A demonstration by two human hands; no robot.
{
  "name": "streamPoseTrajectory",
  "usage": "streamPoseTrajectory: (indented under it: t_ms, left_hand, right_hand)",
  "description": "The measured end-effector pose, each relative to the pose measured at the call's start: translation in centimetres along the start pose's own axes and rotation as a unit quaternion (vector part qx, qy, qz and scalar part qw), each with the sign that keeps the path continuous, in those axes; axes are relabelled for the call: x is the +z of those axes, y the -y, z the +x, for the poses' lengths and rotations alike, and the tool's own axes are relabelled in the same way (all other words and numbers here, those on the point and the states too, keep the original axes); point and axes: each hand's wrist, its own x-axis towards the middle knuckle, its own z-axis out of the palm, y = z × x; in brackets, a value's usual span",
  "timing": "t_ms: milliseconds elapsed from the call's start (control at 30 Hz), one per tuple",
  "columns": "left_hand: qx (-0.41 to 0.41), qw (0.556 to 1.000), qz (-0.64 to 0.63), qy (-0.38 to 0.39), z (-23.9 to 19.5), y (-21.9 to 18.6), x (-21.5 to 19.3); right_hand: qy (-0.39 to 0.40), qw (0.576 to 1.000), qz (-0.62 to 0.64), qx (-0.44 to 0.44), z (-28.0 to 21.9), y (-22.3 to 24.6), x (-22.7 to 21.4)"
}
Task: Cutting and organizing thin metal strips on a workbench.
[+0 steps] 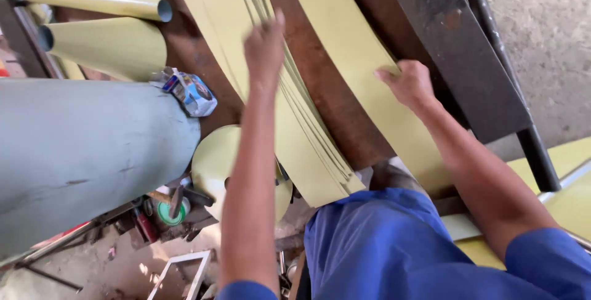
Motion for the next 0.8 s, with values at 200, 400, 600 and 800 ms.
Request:
streamPoseTrajectory:
  t_ms: [200,400,600,800]
  left_hand:
    - [-0.216,0.962,-0.068,0.152,-17.9,9.2,7.9]
    - [-0.223,0.935,-0.182,0.206,-28.9,13.0,15.1]
    - [-0.251,0.914,-0.136,0.287,-33.6,15.4,20.8]
    - [-0.297,0.928,-0.112,0.196,-33.5,13.7,18.1]
  right_hand:
    - [-0.078,0.979,-0.183,-0.051,-4.3,-2.1,-0.4]
    - [-0.129,0.985,-0.119,0.004,-18.6,-7.9,-2.7]
    - [-0.08,0.985,-0.117,0.096,-22.1,-13.7,-0.3]
    - [-0.014,0.989,-0.143,0.037,-25.0,-7.0,-4.9]
